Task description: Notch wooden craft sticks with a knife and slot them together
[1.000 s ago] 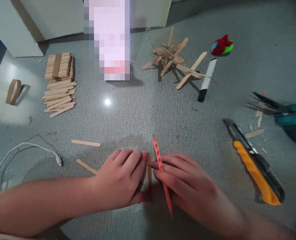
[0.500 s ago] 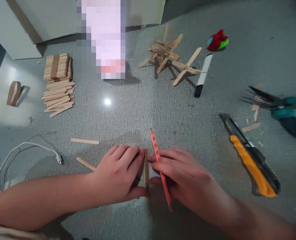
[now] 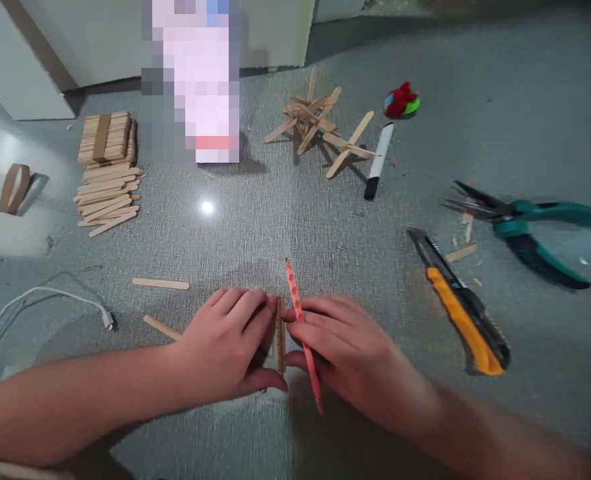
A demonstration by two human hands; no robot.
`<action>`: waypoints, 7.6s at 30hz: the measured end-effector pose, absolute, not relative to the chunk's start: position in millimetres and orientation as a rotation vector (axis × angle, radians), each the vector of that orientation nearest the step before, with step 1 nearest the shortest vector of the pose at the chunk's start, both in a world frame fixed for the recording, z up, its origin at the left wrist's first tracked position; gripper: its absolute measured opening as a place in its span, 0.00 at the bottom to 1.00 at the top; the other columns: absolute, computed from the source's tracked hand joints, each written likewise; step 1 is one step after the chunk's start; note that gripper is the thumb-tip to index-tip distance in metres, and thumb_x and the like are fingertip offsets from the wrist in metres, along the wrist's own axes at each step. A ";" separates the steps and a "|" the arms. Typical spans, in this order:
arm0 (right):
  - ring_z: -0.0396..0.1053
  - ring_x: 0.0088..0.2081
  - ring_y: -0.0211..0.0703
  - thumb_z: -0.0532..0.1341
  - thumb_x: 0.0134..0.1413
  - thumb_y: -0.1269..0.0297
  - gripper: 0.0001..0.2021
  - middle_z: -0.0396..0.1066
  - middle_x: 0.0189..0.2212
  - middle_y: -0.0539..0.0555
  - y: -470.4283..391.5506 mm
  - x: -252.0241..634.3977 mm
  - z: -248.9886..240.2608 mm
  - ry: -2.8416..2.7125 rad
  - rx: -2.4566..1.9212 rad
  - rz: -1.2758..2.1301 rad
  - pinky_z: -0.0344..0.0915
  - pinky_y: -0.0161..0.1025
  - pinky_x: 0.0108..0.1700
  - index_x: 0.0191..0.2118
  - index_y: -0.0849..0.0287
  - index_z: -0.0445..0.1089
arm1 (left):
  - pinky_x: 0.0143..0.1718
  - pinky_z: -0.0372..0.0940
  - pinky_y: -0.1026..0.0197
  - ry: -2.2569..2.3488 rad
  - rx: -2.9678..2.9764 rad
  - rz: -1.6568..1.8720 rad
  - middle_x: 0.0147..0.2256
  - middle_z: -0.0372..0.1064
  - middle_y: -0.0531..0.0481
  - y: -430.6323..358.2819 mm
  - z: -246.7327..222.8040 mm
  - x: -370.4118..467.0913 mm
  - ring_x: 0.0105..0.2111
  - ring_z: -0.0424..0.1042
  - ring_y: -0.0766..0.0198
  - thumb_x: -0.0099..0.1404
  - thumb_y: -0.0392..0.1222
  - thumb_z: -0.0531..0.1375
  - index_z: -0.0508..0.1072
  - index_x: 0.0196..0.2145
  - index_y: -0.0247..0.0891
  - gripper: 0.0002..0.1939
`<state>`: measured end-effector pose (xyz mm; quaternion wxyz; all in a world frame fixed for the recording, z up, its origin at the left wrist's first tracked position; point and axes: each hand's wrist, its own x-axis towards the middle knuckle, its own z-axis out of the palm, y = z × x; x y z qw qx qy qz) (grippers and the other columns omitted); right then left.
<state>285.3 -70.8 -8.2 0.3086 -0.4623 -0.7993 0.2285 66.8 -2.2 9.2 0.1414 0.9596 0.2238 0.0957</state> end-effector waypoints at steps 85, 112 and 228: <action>0.71 0.46 0.49 0.64 0.58 0.70 0.05 0.76 0.33 0.50 -71.3 286.0 -1.5 -2.121 -1.267 0.681 0.67 0.47 0.49 0.36 0.54 0.67 | 0.43 0.68 0.43 0.619 2.688 0.179 0.50 0.67 0.32 1.2 7.4 62.6 0.46 0.68 0.45 0.60 0.72 0.58 0.63 0.61 0.26 0.48; 0.70 0.48 0.50 0.64 0.56 0.75 0.07 0.76 0.33 0.51 -70.8 285.4 -3.1 -2.117 -1.267 0.707 0.64 0.48 0.51 0.36 0.56 0.67 | 0.41 0.65 0.45 0.693 2.663 0.182 0.50 0.68 0.35 -0.3 10.6 67.2 0.43 0.68 0.47 0.57 0.73 0.60 0.64 0.59 0.29 0.48; 0.66 0.23 0.30 0.60 0.54 0.77 0.13 0.70 0.25 0.46 -75.2 281.8 6.4 -1.746 -1.346 0.794 0.63 0.27 0.24 0.27 0.55 0.56 | 0.57 0.63 0.42 0.650 2.654 0.245 0.56 0.66 0.35 3.0 14.8 71.5 0.55 0.65 0.44 0.58 0.65 0.66 0.74 0.50 0.33 0.34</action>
